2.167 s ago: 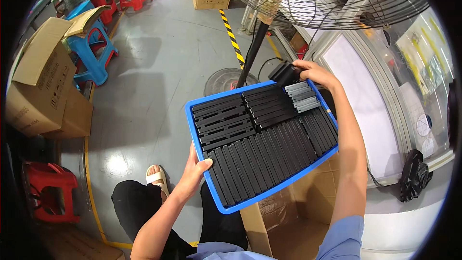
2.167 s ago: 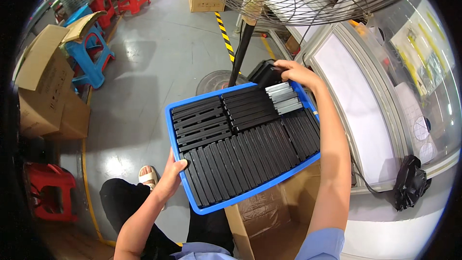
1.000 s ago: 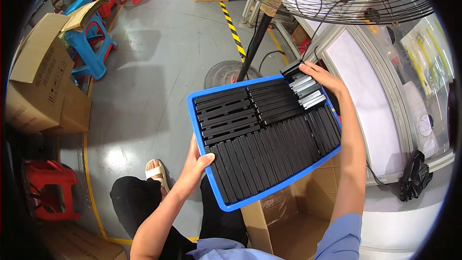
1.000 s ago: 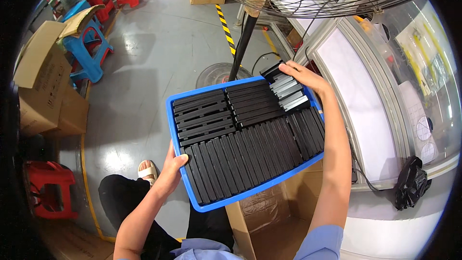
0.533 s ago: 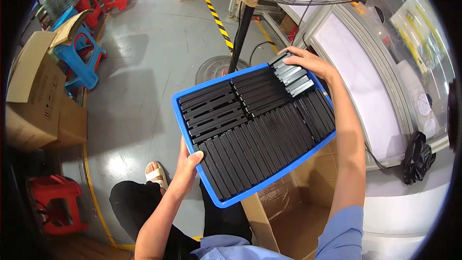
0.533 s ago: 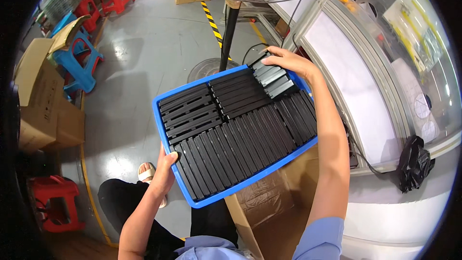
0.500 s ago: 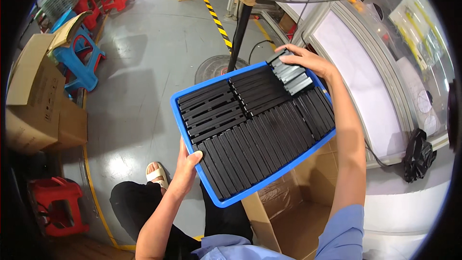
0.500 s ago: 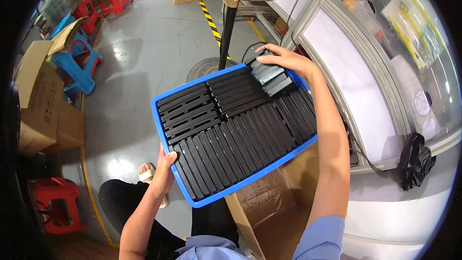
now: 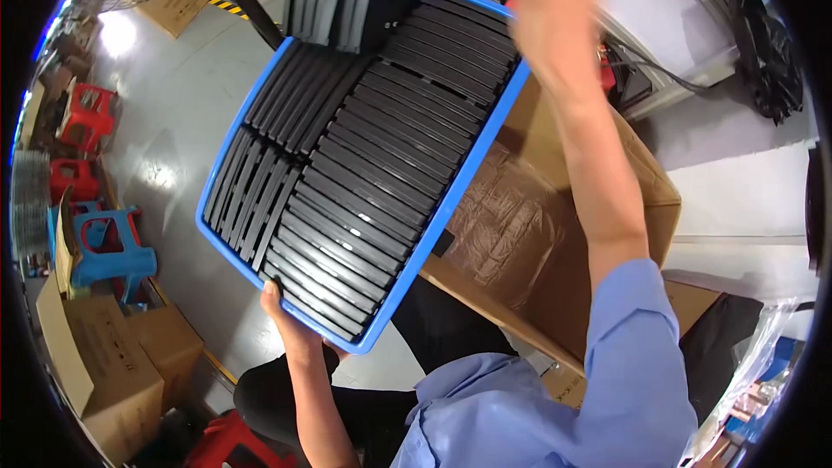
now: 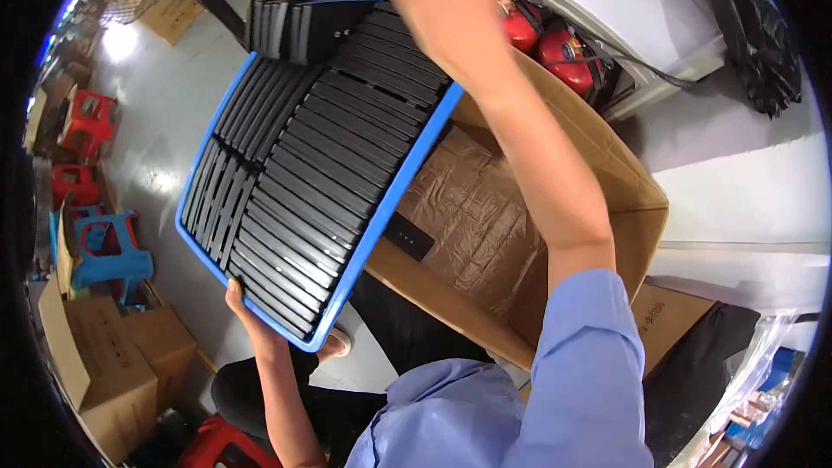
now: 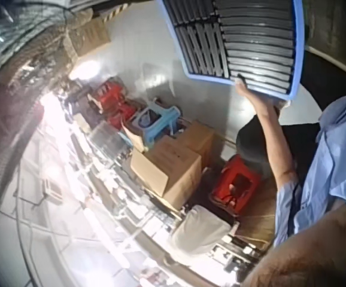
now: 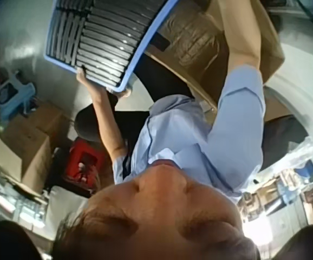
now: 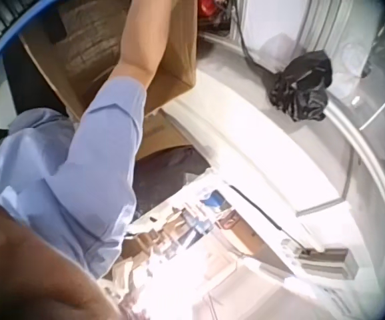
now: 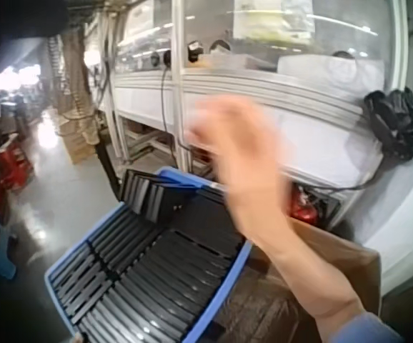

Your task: Assembling plastic electronic components using a pneumatic assembly machine at a factory station.

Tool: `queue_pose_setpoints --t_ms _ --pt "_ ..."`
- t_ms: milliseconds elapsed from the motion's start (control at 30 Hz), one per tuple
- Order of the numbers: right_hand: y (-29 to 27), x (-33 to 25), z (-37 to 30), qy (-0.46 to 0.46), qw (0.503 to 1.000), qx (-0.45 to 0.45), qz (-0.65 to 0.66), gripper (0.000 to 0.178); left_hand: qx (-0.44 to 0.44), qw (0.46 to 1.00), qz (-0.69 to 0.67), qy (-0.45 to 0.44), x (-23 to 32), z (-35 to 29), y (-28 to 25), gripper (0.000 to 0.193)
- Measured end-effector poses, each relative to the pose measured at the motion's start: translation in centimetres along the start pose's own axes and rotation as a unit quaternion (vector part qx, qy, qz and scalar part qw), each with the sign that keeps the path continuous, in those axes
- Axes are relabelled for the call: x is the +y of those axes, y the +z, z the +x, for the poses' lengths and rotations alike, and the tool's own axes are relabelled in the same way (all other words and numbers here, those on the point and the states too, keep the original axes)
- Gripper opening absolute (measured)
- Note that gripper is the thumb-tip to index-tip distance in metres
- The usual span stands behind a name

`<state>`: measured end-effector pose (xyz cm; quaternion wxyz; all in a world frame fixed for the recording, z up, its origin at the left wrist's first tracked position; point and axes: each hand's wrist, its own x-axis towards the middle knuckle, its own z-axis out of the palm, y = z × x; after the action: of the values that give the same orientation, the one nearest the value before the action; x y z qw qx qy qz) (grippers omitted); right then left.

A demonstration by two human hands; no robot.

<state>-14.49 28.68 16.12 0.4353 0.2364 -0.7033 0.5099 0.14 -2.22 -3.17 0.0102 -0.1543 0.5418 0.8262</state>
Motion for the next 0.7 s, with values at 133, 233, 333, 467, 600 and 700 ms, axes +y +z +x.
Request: queue_pose_setpoints --t_ms 133,233,333,467,600,700 --pt "-8.1 -0.3 -10.5 -0.050 0.944 0.298 -0.131 0.011 0.016 1.000 0.013 0.024 0.0 0.4 -0.4 0.070" --pt "-7.0 3.8 -20.9 0.283 0.927 0.233 -0.075 0.010 0.022 0.999 0.016 0.028 0.4 0.1 0.8 0.073" --pt "-3.3 12.8 -37.5 0.518 0.841 -0.051 -0.148 0.022 0.027 0.998 0.041 0.025 1.4 0.3 2.1 0.072" --pt "3.5 15.6 -48.8 0.513 0.796 -0.218 -0.236 0.039 0.023 0.997 0.055 0.048 2.2 0.0 2.1 0.066" --pt "5.2 15.5 -50.1 0.499 0.723 -0.295 -0.377 0.052 0.035 0.997 0.052 0.038 2.3 -0.2 2.9 0.069" --pt "4.8 16.5 -49.8 0.531 0.694 -0.340 -0.348 0.058 0.037 0.998 0.037 0.032 2.1 0.4 2.3 0.072"
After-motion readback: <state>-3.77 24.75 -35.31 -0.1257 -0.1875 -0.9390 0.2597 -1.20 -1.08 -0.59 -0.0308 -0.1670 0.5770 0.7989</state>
